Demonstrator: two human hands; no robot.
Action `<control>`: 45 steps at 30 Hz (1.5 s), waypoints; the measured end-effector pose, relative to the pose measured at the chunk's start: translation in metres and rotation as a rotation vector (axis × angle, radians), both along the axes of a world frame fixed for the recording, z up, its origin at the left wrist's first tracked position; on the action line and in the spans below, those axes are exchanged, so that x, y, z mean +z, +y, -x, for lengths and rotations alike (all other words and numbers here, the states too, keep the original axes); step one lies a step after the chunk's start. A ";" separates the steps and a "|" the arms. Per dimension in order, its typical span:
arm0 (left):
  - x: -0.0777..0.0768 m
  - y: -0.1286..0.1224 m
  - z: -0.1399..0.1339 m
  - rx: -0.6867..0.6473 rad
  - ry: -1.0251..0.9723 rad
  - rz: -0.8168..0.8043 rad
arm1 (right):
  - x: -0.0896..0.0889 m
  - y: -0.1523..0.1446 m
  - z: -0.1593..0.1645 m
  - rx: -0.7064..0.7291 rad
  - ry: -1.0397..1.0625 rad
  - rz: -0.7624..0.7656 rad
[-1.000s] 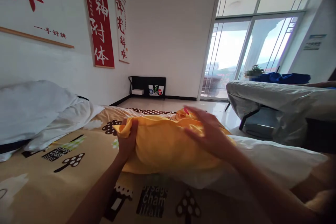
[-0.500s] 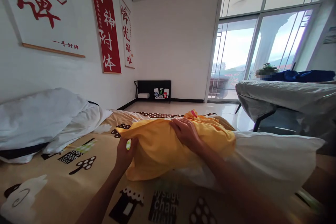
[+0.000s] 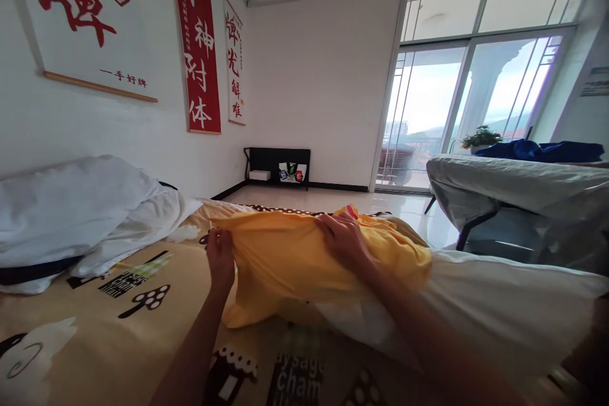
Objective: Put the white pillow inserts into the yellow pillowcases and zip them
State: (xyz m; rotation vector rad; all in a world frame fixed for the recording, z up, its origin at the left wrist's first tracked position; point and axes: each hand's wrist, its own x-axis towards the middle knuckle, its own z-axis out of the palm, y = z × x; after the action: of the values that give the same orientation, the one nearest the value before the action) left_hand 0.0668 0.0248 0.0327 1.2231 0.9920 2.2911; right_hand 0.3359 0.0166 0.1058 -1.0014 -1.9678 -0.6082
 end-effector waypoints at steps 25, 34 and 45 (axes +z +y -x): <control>0.020 -0.050 0.026 -0.160 0.707 -0.037 | -0.010 -0.025 0.063 0.482 0.043 -0.247; 0.022 -0.047 0.036 -0.272 0.479 0.137 | -0.009 -0.024 0.066 0.484 0.014 -0.194; 0.034 -0.029 0.043 -0.367 0.217 0.190 | -0.005 -0.027 0.070 0.429 -0.010 -0.061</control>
State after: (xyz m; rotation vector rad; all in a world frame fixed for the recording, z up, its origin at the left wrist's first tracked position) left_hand 0.0241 -0.0041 0.0665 1.4549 0.9394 1.7736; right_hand 0.2662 -0.0105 0.1006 -0.5127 -2.0744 -0.4274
